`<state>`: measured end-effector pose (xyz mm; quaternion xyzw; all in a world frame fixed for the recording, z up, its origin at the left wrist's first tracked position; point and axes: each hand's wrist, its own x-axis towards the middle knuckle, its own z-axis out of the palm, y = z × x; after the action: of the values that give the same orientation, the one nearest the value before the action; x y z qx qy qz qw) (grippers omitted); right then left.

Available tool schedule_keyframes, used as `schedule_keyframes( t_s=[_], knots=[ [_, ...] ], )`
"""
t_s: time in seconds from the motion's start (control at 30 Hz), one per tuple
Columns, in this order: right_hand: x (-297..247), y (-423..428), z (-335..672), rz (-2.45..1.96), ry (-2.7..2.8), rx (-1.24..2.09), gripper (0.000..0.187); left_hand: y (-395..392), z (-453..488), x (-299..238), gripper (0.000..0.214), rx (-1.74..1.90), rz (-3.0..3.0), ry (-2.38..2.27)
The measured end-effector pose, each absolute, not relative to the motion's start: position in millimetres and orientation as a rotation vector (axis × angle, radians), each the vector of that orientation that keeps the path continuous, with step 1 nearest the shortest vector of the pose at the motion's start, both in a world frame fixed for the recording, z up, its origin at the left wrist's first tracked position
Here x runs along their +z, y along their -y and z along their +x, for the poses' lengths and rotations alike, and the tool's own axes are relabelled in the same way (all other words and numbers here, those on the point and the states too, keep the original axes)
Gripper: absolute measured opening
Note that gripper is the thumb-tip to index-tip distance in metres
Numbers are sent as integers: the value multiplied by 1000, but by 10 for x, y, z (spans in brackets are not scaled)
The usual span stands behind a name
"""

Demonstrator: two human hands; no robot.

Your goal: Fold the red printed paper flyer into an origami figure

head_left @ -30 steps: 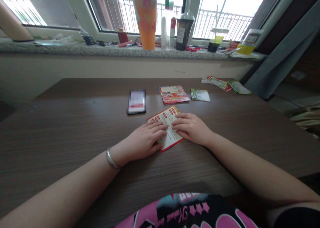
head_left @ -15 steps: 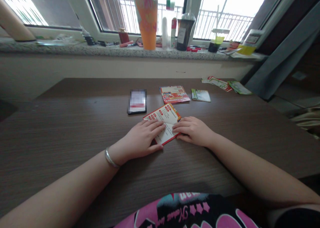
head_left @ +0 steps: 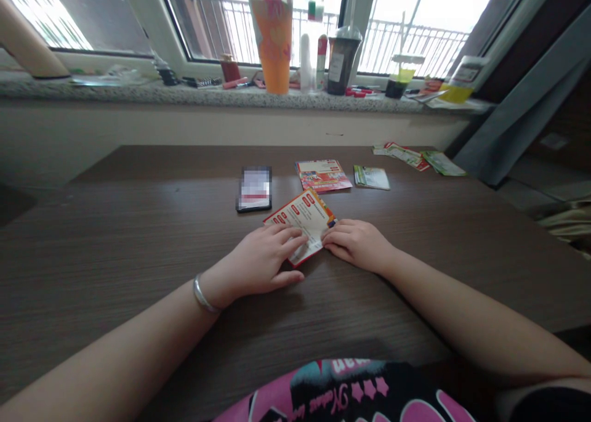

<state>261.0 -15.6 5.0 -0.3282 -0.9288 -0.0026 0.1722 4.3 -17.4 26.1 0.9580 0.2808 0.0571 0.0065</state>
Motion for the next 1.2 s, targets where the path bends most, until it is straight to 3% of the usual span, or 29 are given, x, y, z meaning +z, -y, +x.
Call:
schedule_keyframes(
  t_s=[0.3, 1.2],
  knots=[
    [16, 159, 2621, -966, 2605, -21, 19, 175, 71, 248, 36, 201, 3034, -886],
    [43, 158, 2591, -894, 2595, 202, 14, 55, 67, 168, 20, 490, 2631, -894]
  ],
)
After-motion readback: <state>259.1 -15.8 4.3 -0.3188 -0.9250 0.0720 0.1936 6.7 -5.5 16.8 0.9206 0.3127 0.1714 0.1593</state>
